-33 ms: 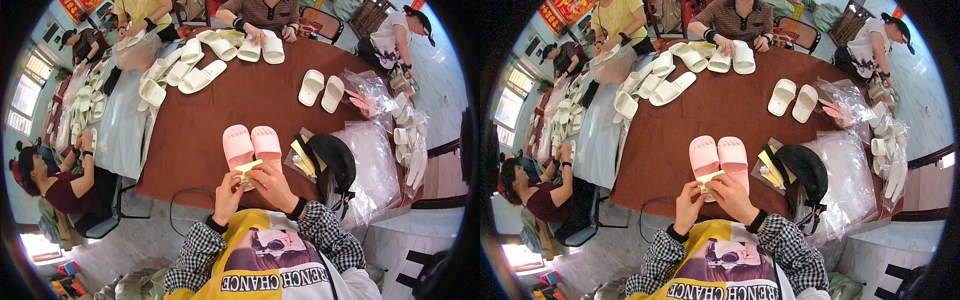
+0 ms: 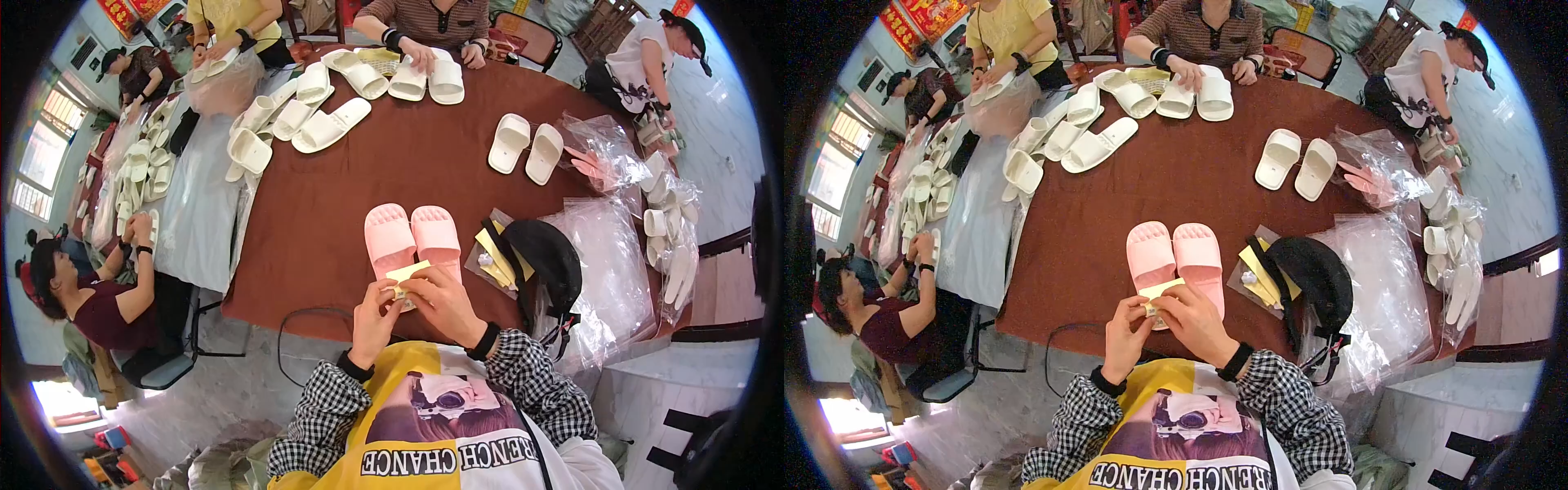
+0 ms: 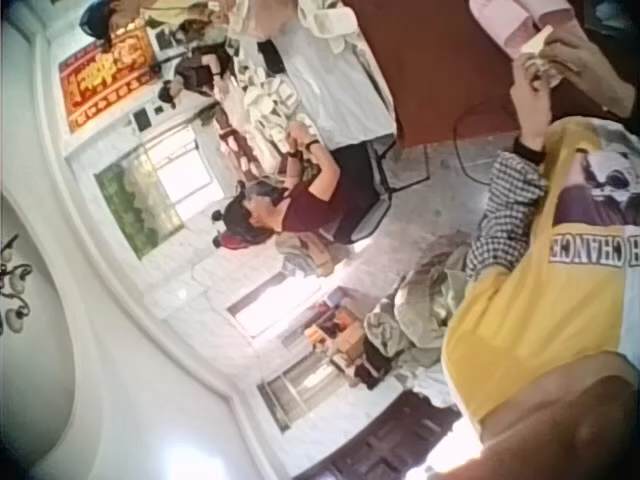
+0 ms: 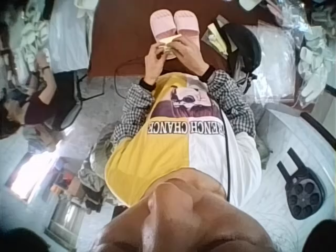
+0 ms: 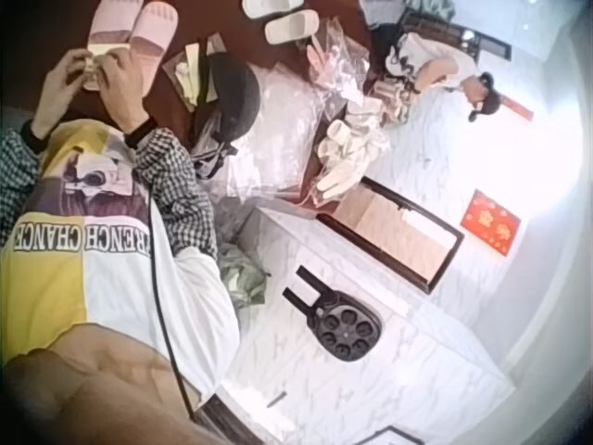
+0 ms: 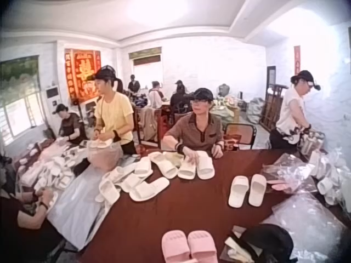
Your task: The recorder is applying size or quality labels to pairs of pink and white sandals and then placing them into individual plastic bags.
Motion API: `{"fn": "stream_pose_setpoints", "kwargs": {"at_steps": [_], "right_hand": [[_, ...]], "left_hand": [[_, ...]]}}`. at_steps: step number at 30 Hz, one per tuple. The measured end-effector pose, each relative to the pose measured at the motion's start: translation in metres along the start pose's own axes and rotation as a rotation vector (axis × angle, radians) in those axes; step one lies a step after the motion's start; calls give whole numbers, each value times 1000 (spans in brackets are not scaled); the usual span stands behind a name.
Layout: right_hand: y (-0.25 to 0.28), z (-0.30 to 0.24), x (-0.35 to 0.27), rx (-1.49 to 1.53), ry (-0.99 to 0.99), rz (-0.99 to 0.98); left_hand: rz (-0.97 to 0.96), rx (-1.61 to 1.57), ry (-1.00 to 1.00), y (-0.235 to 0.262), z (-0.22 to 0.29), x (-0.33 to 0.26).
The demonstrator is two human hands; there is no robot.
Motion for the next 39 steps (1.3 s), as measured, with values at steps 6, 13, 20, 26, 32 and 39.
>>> {"fn": "stream_pose_setpoints", "kwargs": {"at_steps": [6,13,20,26,32,39], "right_hand": [[1,-7,-2,-39,18,31],[0,-7,-2,-45,20,17],[-6,-4,-3,-18,-7,-9],[-10,-1,-5,-42,-9,-50],[-5,9,-7,29,-64,-60],[37,119,-25,-42,-432,-184]], "left_hand": [[-22,-1,14,-2,8,-1],[-34,26,32,-5,1,-3],[-46,37,45,-6,-2,-4],[-38,38,38,-7,-4,-5],[12,97,17,-1,-11,-4],[146,-357,155,31,-67,-6]]}}
Point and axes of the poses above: each hand's wrist, its own x-axis towards the middle knuckle, its own y-axis out of the back of the hand, z = x × y, the point moved 9 cm from there along x, towards the middle knuckle, and after that the axes turned 15 degrees about x, right-handed, at the moved point
